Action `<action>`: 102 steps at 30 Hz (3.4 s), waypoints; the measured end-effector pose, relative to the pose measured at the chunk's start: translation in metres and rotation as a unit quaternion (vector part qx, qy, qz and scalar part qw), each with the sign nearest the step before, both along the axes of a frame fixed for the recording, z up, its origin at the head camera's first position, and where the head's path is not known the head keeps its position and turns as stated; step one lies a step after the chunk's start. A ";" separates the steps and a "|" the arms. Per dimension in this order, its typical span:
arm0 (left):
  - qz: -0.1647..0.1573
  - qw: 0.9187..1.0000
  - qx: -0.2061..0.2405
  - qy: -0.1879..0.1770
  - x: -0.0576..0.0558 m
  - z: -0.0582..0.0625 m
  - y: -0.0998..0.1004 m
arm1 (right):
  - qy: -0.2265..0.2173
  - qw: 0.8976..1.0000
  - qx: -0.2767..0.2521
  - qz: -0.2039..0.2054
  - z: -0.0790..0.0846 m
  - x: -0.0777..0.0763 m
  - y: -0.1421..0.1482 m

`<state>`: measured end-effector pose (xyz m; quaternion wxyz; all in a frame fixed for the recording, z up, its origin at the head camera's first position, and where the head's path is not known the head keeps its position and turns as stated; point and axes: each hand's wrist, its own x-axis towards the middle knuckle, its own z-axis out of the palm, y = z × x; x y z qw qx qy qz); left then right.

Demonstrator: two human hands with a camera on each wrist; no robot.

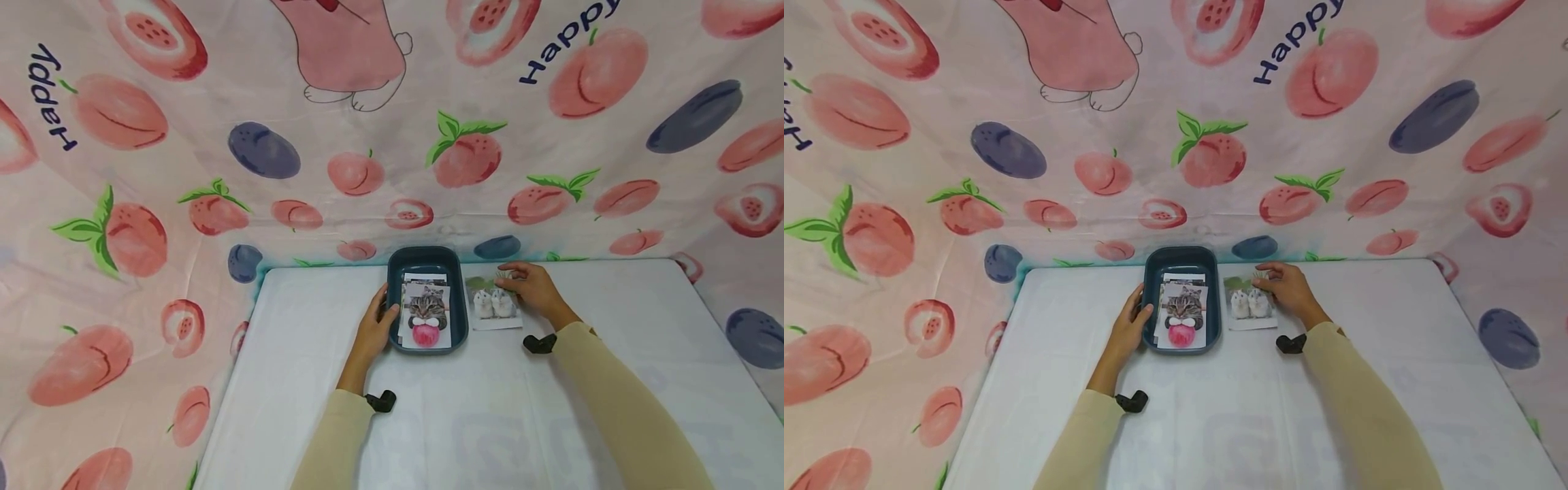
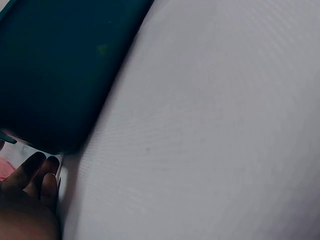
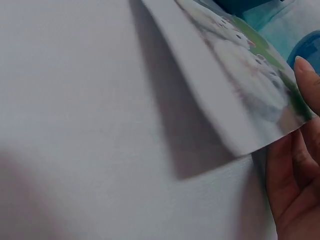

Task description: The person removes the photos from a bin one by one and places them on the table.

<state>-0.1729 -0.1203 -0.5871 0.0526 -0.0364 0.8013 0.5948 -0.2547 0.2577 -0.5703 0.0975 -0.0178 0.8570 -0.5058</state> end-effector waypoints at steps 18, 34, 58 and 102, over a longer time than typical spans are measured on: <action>-0.005 1.000 -0.003 0.002 0.001 0.000 0.002 | -0.008 0.998 0.055 -0.027 0.016 0.008 0.014; -0.013 1.000 0.017 0.008 0.003 0.001 -0.001 | -0.038 0.990 -0.085 0.104 0.081 -0.008 -0.067; -0.027 0.998 0.044 0.018 0.002 0.000 -0.004 | -0.034 0.939 0.145 0.310 0.065 -0.034 -0.175; -0.020 1.000 0.013 0.006 0.004 0.002 -0.003 | 0.002 0.927 0.164 0.337 0.075 -0.003 -0.158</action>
